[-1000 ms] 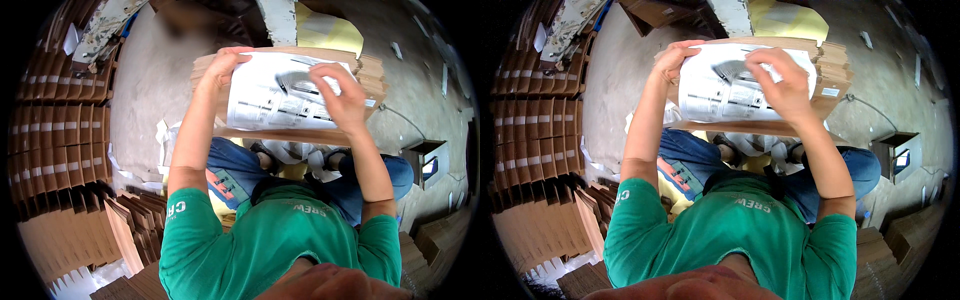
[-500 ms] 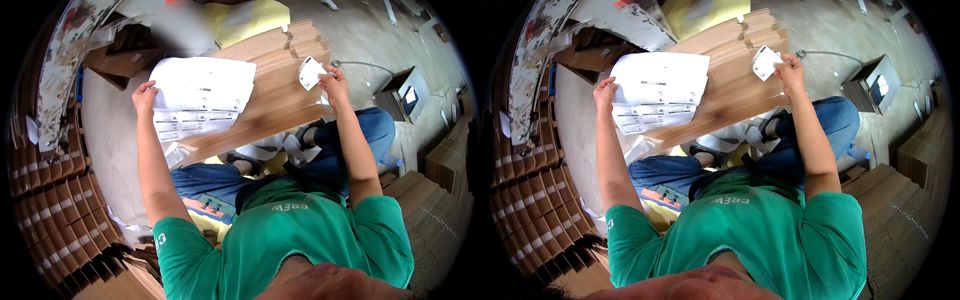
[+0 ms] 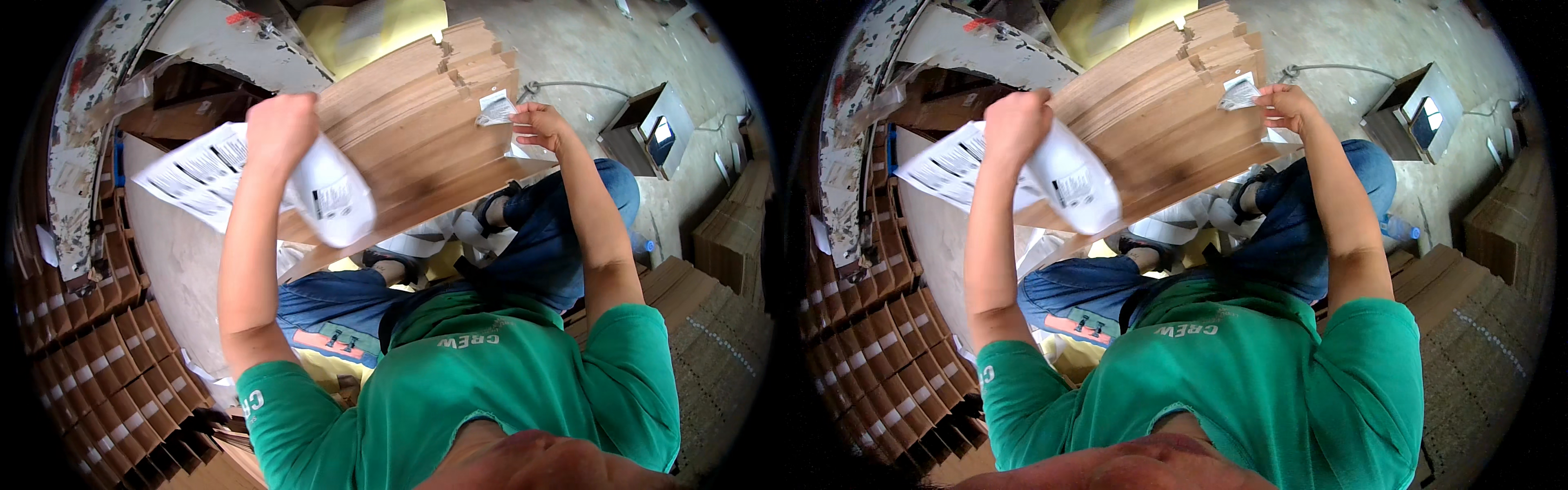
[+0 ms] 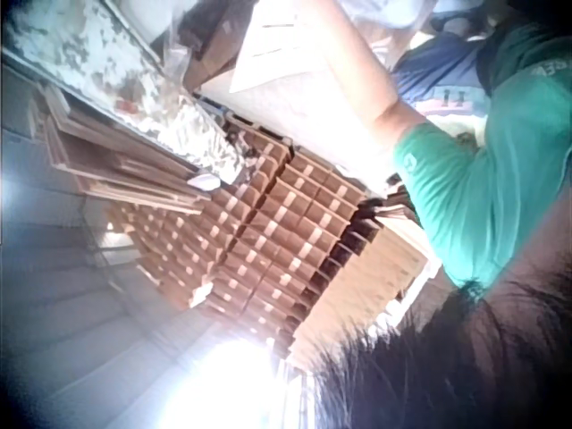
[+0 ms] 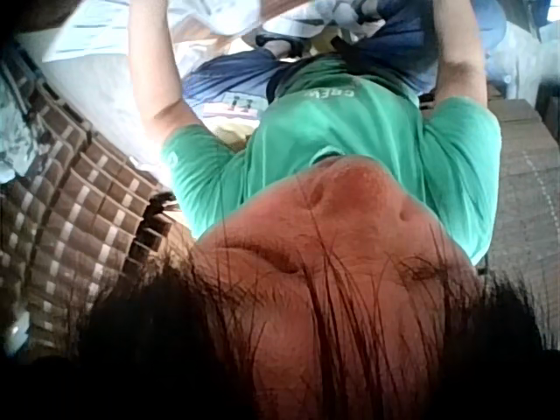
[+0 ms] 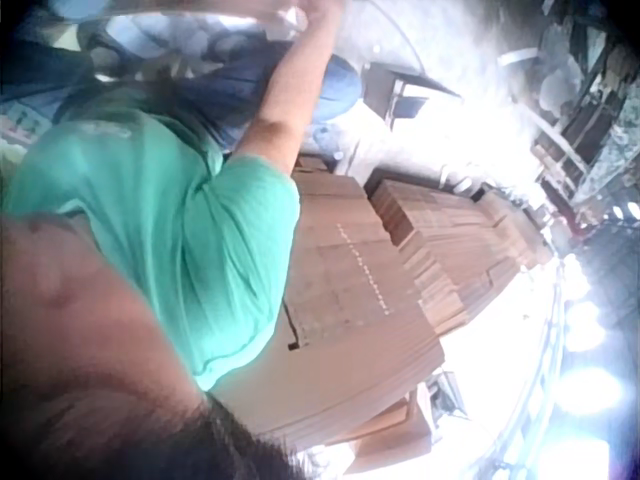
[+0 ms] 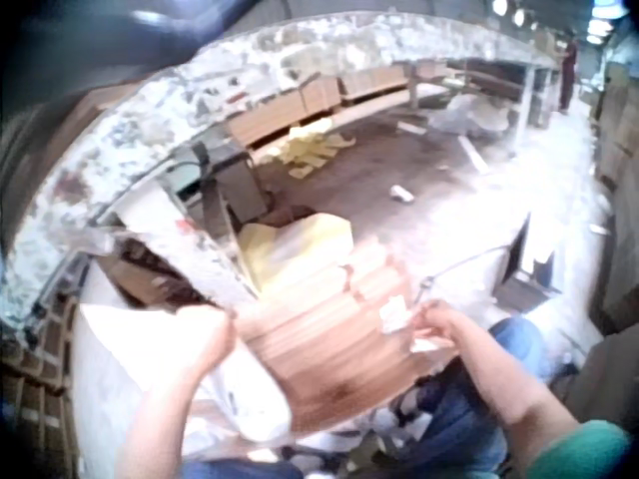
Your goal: The person sits on the floor and applies small white labels to the edges of a stack of wooden boards. They peel each label from a sheet and press it onto the wood, repeating the process for several boards. Later, they handle a larger white paper sheet, peeling a label from it and applying it to the stack.
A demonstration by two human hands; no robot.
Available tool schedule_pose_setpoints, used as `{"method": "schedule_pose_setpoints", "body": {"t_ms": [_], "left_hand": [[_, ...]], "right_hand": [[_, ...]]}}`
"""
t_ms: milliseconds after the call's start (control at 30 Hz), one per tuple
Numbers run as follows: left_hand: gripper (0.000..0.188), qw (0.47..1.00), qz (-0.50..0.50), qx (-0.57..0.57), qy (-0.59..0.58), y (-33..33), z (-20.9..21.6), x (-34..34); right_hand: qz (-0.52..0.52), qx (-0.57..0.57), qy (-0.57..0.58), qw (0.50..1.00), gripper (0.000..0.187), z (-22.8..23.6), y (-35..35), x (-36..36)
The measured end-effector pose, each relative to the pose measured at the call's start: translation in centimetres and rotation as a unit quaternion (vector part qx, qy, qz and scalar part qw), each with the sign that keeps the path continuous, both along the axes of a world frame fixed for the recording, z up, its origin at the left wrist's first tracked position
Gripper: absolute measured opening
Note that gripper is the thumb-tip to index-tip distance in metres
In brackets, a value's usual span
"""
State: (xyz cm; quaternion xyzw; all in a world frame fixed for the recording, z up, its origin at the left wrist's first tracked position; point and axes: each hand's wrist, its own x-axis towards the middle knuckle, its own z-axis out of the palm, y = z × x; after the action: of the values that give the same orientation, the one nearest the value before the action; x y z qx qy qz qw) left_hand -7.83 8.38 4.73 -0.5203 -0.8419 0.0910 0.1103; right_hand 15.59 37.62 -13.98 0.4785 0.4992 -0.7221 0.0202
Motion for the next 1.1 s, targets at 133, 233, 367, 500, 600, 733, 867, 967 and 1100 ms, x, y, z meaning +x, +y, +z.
{"method": "schedule_pose_setpoints", "body": {"t_ms": [133,233,367,500,600,733,867,967,1100], "left_hand": [[0.014,0.966,-0.115,-0.233,-0.016,4.0,-4.2,4.3],[0.014,0.955,-0.164,-0.242,-0.046,5.3,-11.1,6.6],[0.021,0.926,-0.241,-0.281,-0.068,8.7,-14.8,10.7],[0.032,0.935,-0.252,-0.239,-0.074,10.1,-18.1,13.0],[0.032,0.922,-0.261,-0.276,-0.082,10.5,-20.0,13.4],[0.038,0.916,-0.302,-0.259,-0.061,11.3,-19.9,13.5],[0.048,0.917,-0.275,-0.283,-0.065,12.2,-20.0,13.3],[0.053,0.922,-0.244,-0.291,-0.066,13.3,-21.0,12.8],[0.055,0.927,-0.222,-0.296,-0.067,14.0,-21.6,12.4]], "right_hand": [[0.069,-0.012,-0.050,0.996,0.019,-2.1,1.3,0.6],[0.100,-0.020,-0.073,0.992,0.021,-3.4,2.3,0.1],[0.193,-0.004,-0.125,0.973,0.017,-3.0,3.5,0.1],[0.249,-0.003,-0.130,0.960,0.014,-4.5,3.8,-0.5],[0.260,-0.041,-0.094,0.960,0.014,-5.2,3.9,-0.8],[0.213,-0.082,-0.058,0.972,0.015,-7.4,4.1,-0.2],[0.182,-0.086,-0.031,0.979,0.015,-8.4,4.0,-0.4],[0.169,-0.083,-0.018,0.982,0.014,-8.8,4.1,-0.5],[0.158,-0.070,-0.030,0.985,0.016,-9.2,4.2,-0.8]]}}
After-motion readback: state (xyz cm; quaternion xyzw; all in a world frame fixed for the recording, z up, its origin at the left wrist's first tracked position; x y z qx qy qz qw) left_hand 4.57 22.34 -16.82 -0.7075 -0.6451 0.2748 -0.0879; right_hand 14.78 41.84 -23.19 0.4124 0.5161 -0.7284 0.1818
